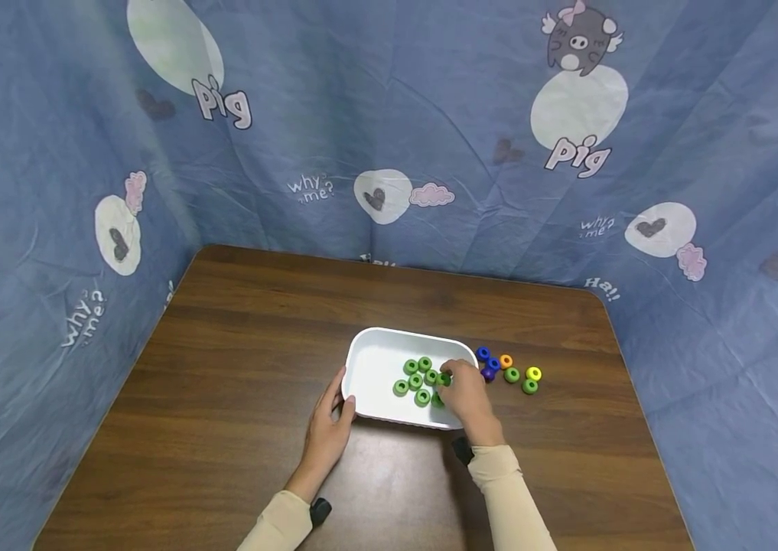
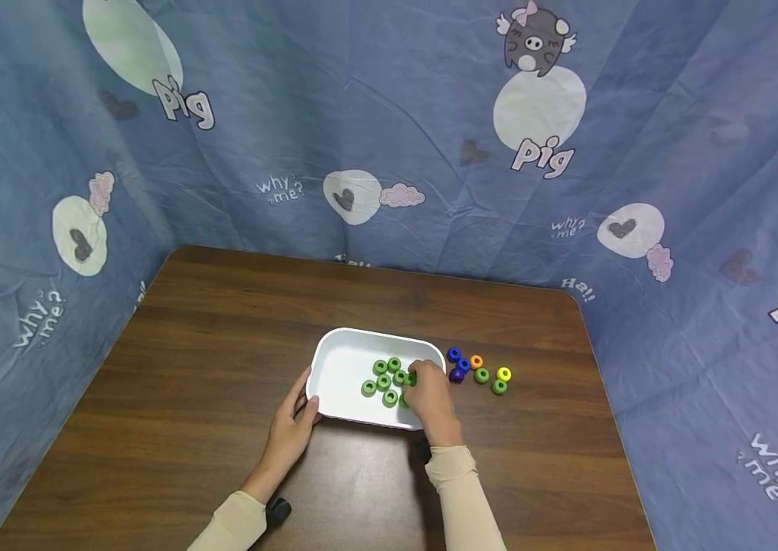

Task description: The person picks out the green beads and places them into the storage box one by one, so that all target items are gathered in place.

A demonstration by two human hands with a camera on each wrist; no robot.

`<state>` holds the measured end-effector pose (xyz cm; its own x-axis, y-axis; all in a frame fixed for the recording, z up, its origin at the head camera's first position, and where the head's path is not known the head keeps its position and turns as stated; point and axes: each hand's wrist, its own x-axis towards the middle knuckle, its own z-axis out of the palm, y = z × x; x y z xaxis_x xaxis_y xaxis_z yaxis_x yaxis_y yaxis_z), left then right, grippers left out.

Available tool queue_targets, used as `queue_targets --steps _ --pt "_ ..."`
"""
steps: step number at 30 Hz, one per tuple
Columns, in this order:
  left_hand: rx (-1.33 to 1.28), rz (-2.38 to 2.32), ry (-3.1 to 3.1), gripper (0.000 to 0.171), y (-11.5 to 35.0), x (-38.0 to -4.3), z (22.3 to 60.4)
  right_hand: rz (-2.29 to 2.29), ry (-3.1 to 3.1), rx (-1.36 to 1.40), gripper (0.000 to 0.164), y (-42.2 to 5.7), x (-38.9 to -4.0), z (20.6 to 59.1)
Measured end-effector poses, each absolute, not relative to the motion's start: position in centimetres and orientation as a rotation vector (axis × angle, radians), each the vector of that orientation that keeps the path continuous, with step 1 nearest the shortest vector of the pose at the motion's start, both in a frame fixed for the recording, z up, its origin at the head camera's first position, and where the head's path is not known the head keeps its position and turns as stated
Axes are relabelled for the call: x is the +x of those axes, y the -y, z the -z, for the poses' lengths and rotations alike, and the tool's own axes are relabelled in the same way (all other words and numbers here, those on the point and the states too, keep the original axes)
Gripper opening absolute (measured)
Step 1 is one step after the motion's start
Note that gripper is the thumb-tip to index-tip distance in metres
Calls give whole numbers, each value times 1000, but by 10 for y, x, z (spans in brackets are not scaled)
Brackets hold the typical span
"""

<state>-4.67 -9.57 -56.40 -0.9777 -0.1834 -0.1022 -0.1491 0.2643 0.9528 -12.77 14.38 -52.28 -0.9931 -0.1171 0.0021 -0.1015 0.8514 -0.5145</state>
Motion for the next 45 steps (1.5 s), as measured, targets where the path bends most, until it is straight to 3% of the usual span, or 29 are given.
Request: queue_targets --steps 17,45 --pt "323 1836 2492 59 96 -47 565 832 -2996 -186 21 -136 -129 532" --pt "349 1863 2480 58 95 -46 564 827 -2981 -165 26 -133 -125 537"
